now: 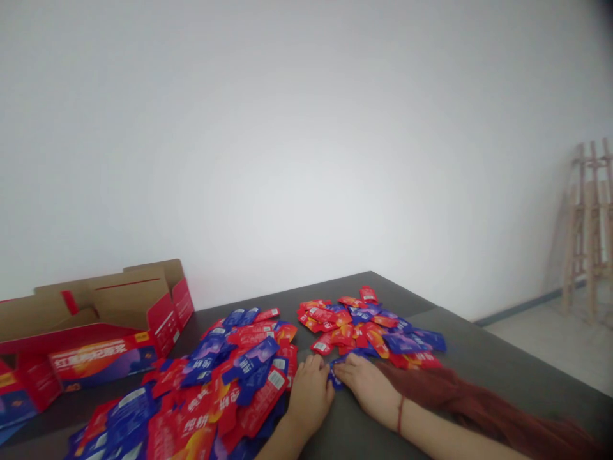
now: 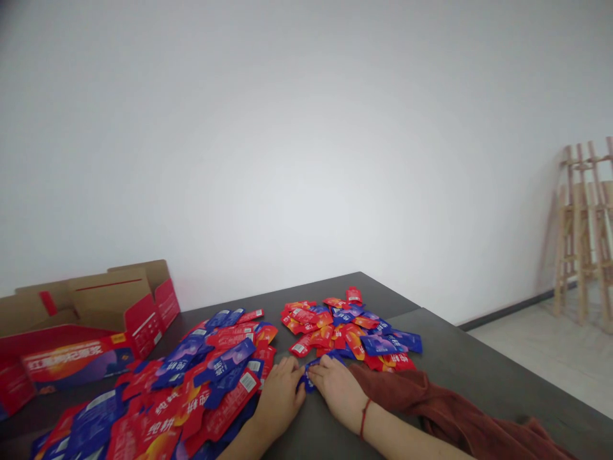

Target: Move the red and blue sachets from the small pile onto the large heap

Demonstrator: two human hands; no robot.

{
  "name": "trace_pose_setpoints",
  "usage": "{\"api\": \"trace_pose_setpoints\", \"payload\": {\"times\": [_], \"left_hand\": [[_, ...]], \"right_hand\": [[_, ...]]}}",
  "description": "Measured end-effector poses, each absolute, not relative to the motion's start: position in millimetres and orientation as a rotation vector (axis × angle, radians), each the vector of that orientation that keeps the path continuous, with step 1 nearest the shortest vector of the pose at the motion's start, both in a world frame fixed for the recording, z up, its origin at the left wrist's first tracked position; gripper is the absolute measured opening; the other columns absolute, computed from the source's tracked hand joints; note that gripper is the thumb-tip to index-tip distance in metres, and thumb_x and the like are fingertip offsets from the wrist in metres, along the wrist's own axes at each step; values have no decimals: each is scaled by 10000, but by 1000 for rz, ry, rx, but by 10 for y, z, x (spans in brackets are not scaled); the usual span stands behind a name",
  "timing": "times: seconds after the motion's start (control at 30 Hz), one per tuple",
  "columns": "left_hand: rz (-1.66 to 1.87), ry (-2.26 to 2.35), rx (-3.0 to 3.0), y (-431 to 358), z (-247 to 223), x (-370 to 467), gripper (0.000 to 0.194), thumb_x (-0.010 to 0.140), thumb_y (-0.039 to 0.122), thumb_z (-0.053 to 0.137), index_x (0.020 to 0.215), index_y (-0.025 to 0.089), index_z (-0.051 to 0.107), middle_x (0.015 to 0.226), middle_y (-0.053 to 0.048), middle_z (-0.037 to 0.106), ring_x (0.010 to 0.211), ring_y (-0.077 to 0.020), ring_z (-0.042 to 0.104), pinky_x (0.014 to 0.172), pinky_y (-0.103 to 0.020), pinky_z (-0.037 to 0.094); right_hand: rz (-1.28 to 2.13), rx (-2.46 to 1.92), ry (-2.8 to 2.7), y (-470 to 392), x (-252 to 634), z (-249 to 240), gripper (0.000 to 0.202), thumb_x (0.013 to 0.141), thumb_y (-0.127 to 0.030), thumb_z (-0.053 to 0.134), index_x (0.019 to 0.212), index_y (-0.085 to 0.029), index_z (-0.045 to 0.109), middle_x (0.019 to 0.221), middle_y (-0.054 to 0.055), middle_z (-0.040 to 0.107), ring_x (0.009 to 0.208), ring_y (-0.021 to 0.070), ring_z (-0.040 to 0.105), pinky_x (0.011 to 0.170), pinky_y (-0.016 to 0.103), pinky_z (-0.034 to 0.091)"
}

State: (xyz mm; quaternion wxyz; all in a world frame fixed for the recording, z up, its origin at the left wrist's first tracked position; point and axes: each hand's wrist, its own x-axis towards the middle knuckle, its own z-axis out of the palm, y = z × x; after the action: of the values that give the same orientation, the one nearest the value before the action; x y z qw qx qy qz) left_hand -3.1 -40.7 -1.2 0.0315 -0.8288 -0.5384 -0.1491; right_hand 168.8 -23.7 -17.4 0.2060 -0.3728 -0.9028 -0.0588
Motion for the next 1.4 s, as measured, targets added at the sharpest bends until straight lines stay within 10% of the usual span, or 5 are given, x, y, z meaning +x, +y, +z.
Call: {"api": "trace_pose_setpoints", "payload": {"times": [0.53,0.73,1.4], "left_hand": [[-324,-1676,-2539,-434,144,46,326,836,365,479,1018,143,633,1085,-119,599,1045,-282,508,943,-412,379],[-204,-1517,-2791,-326,228,237,631,800,292,505,1401,178,352,1286,-102,523,1161,-256,476,989,-355,375],[-158,-1760,-2480,-467,339,-89,671,682,147,477,1351,187,434,1243,-101,548,1130,-261,496,995,-378,332]], "right_hand": [[237,-876,-2503,-489,1853,73,393,941,-131,337,1095,-217,689,1075,60,706,939,197,589,857,310,451],[272,-972,-2341,-442,1976,138,396,930,-129,344,1093,-234,689,1018,48,710,905,194,569,825,295,439],[251,-1094,-2234,-353,2016,27,335,915,-154,349,793,-221,653,844,9,697,794,185,534,750,284,390]]}}
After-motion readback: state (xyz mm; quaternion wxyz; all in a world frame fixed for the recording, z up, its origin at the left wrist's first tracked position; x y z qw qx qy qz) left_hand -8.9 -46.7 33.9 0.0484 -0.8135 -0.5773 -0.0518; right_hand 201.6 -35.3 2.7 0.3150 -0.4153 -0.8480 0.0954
